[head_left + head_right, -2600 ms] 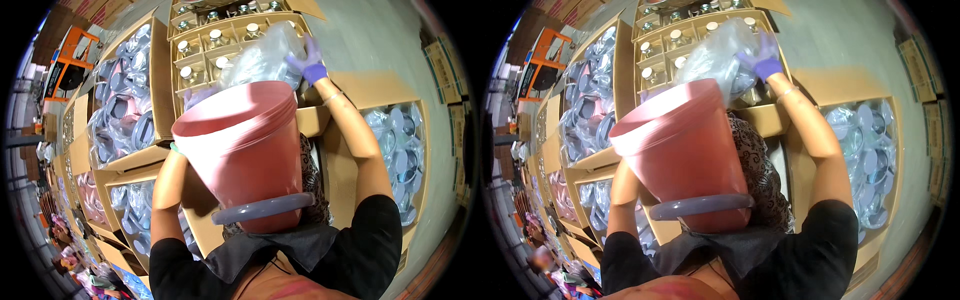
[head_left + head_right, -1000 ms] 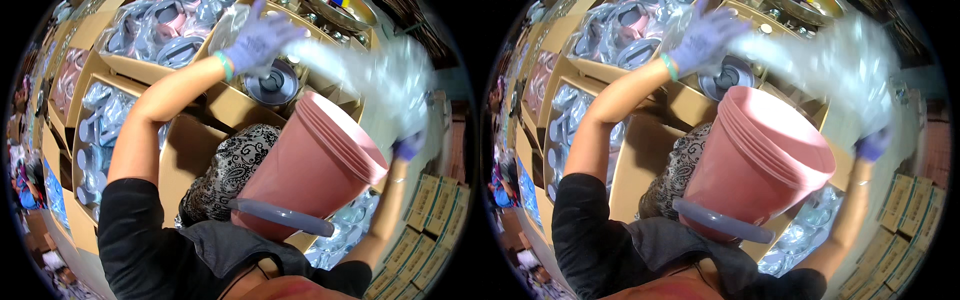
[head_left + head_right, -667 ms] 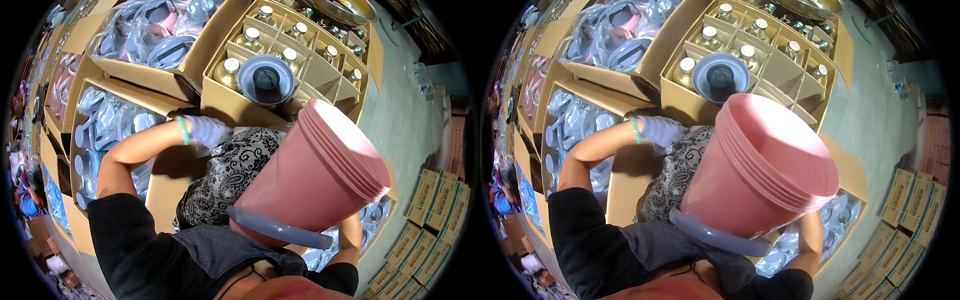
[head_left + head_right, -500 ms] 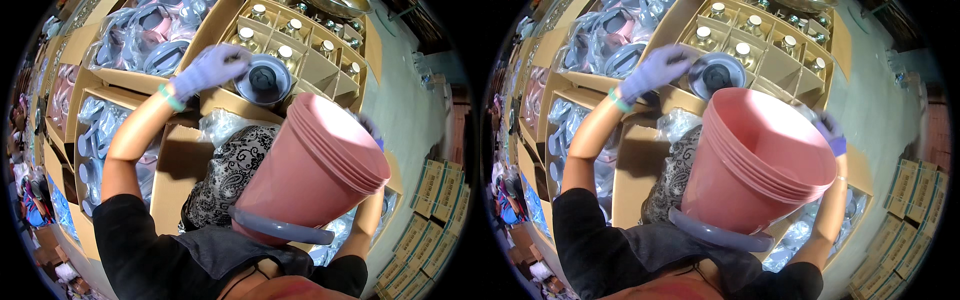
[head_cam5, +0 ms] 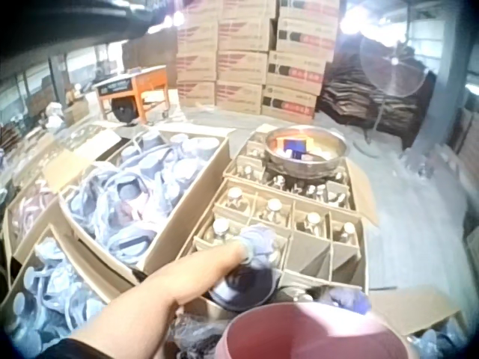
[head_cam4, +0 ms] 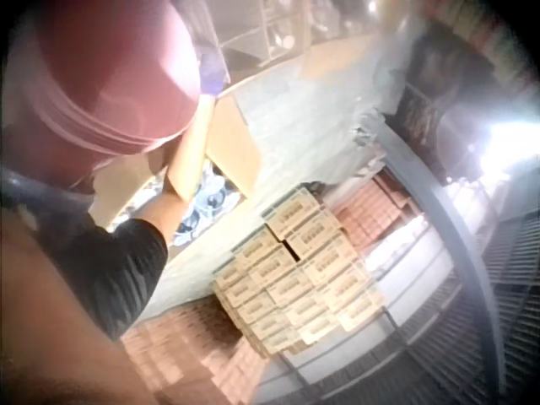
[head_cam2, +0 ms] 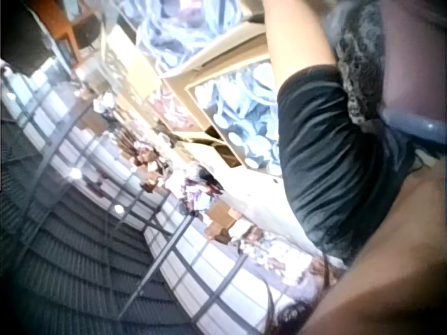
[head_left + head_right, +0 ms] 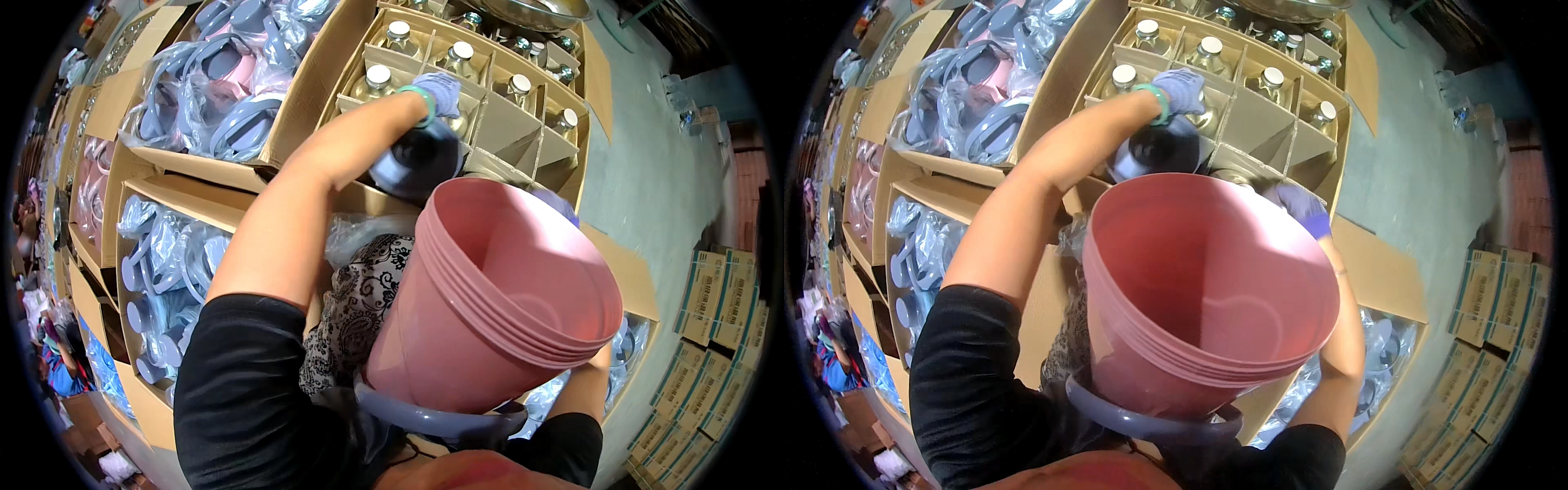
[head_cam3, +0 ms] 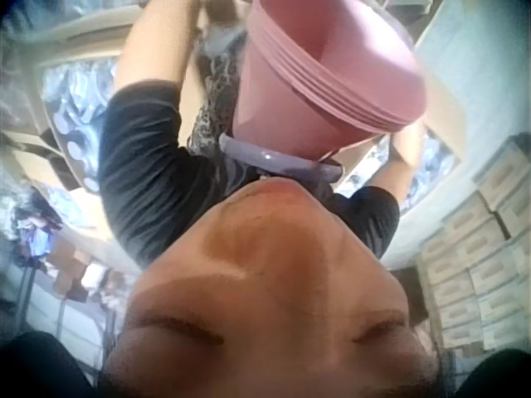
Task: The person assembles insulated bottles by placing internal glass liners into pink and blue outer shells, screwing on plastic base caps, and placing the finished bottles into plastic bags.
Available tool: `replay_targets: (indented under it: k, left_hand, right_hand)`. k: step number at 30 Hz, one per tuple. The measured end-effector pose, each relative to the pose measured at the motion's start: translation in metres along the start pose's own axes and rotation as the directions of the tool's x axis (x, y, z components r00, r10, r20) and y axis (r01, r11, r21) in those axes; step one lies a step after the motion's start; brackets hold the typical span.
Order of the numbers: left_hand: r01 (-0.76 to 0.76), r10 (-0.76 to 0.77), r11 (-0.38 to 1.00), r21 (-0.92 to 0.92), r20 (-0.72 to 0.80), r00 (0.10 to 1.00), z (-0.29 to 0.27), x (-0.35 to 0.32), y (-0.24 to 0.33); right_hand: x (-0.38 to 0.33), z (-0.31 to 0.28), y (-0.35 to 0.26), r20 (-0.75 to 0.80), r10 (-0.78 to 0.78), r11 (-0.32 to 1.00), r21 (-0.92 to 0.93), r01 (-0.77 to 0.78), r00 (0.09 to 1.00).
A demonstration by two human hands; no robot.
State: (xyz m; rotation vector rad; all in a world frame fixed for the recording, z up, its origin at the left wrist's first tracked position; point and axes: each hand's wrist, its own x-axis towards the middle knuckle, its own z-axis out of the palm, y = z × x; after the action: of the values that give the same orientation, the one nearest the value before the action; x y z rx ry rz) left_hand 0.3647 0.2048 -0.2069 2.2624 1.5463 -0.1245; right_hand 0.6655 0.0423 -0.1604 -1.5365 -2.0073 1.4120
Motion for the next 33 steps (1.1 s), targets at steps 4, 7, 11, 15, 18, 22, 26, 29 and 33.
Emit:
replay_targets:
  k: [4, 7, 11, 15, 18, 22, 26, 29, 33]
  left_hand:
    - [-0.002, -0.001, 1.000, -0.012, -0.212, 0.977, -0.007, -0.015, -0.003]
    - [-0.022, 0.028, 0.999, 0.027, -0.282, 0.959, -0.057, -0.039, 0.021]
    - [-0.115, 0.173, 0.982, 0.149, -0.469, 0.866, -0.130, -0.065, 0.025]
    - [-0.326, 0.304, 0.941, 0.096, -0.665, 0.682, -0.217, -0.128, 0.088]
    - [-0.426, 0.468, 0.851, 0.307, -0.812, 0.350, -0.237, -0.169, 0.117]
    - [-0.626, 0.665, 0.609, 0.487, -0.743, 0.069, -0.238, -0.228, 0.158]
    - [-0.671, 0.647, 0.697, 0.253, -0.624, 0.438, -0.205, -0.251, 0.156]
    - [-0.767, 0.505, 0.567, -0.301, -0.608, 0.612, -0.184, -0.239, 0.126]
    - [-0.729, 0.087, 0.156, -0.666, -0.726, 0.682, -0.153, -0.233, 0.136]
  right_hand:
    - [-0.051, 0.003, 0.003, 0.053, 0.046, 0.999, 0.001, -0.046, 0.998]
    - [-0.093, -0.002, -0.010, 0.113, 0.040, 0.999, 0.015, -0.042, 0.993]
    - [-0.119, -0.046, -0.015, 0.157, 0.003, 0.996, 0.084, -0.016, 0.988]
    - [-0.107, -0.067, -0.019, -0.471, 0.238, 0.968, 0.189, -0.167, 0.849]
    - [-0.063, -0.048, -0.073, -0.004, 0.105, 0.533, 0.845, -0.053, 0.994]
    - [-0.022, -0.017, -0.114, -0.174, -0.104, 0.287, 0.938, 0.197, 0.979]
    - [-0.005, -0.052, -0.098, -0.595, -0.306, 0.285, 0.688, 0.668, 0.743]
    - [0.005, -0.087, -0.080, -0.386, -0.560, -0.070, 0.904, 0.423, 0.733]
    - [-0.037, -0.056, -0.149, -0.314, -0.268, 0.112, 0.929, 0.353, 0.911]
